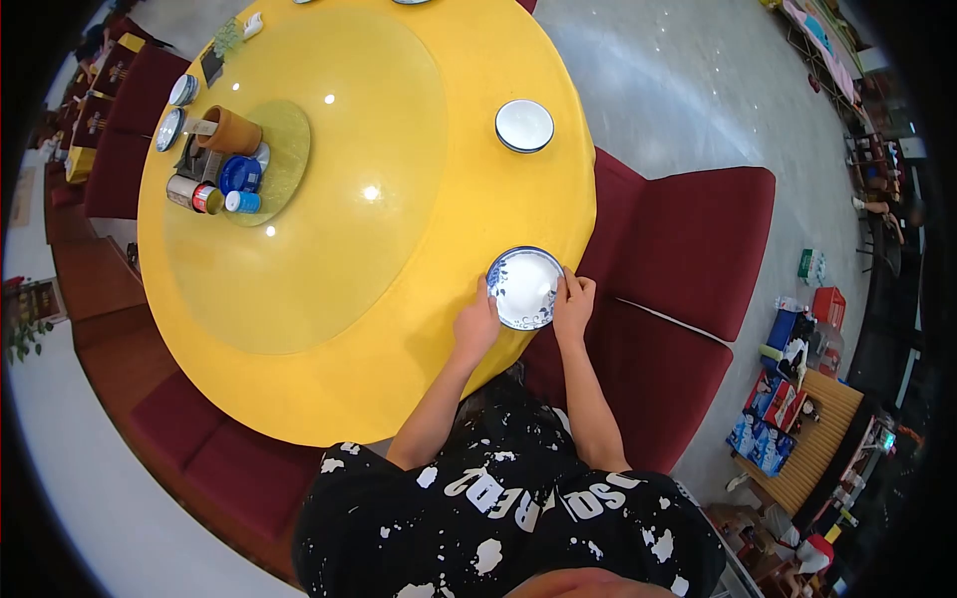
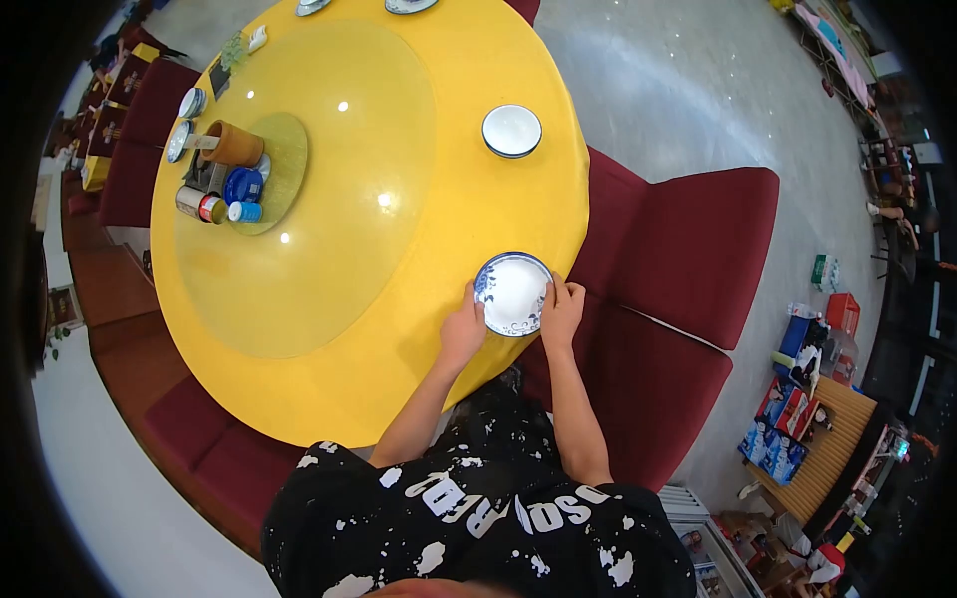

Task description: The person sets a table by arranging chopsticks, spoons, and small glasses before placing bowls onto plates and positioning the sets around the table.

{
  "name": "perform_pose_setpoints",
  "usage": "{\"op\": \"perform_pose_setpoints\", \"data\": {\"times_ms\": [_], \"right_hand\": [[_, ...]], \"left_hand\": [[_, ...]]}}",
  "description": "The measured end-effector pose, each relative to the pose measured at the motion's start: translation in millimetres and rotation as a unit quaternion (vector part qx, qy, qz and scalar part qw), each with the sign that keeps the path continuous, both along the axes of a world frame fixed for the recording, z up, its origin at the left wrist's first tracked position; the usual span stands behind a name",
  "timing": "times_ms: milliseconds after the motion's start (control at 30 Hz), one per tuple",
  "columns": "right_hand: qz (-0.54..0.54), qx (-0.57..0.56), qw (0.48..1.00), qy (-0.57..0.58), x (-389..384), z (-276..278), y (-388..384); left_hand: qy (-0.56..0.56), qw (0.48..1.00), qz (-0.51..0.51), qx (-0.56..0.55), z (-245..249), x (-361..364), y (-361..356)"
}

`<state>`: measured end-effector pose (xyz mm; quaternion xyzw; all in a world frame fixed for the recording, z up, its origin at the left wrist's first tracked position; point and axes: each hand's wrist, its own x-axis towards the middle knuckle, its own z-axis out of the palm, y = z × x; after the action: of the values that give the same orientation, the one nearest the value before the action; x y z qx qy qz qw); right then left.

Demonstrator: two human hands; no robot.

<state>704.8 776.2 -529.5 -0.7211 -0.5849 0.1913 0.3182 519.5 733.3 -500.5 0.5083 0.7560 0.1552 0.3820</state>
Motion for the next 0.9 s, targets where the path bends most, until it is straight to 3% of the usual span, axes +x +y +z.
{"op": "perform_pose_setpoints", "data": {"times_ms": [100,167,267,367,467,500,533,600,667,700,767,833,900], "right_hand": [[-0.013,-0.107,0.993,0.05,4.3,-2.5,-1.5],[0.002,-0.118,0.992,0.046,1.6,-1.6,7.4],[0.015,-0.09,0.994,0.068,-10.5,-11.3,39.7],[0.028,-0.105,0.992,0.059,-21.7,-4.3,71.6],[0.004,-0.148,0.989,-0.009,-15.4,21.2,68.3],[-0.015,-0.158,0.987,-0.036,-11.1,30.8,63.2],[0.016,-0.159,0.987,0.015,1.1,40.7,52.8],[0.079,-0.161,0.977,0.114,42.5,60.4,10.2],[0.087,-0.134,0.961,0.228,84.2,61.7,-56.5],[0.072,-0.11,0.973,0.188,102.2,80.1,-101.9],[0.064,-0.139,0.961,0.228,145.2,102.2,-187.9],[0.056,-0.092,0.909,0.402,190.8,147.3,-273.2],[-0.012,-0.029,0.91,0.413,242.8,191.3,-345.9]], "left_hand": [[-0.08,0.994,0.06,0.046,-25.2,1.4,2.6],[-0.157,0.981,0.104,0.04,-45.1,-0.7,6.9],[-0.071,0.991,0.071,0.089,-37.9,-18.8,52.3],[-0.101,0.99,0.061,0.082,-39.0,-36.8,95.9],[-0.197,0.964,0.176,-0.039,16.1,-29.9,100.6],[-0.155,0.967,0.201,-0.027,2.2,-28.6,96.7],[-0.114,0.968,0.225,-0.017,-21.9,-29.2,91.2],[-0.062,0.967,0.245,0.021,-36.6,-18.8,59.5],[-0.019,0.977,0.201,0.069,-43.7,2.4,-3.9],[0.012,0.983,0.162,0.088,-51.4,15.6,-41.5],[-0.138,0.973,0.182,0.048,-33.7,54.1,-128.9],[-0.181,0.962,0.201,0.031,-32.5,100.5,-213.2],[-0.172,0.963,0.197,-0.071,-33.1,146.8,-266.1]]}}
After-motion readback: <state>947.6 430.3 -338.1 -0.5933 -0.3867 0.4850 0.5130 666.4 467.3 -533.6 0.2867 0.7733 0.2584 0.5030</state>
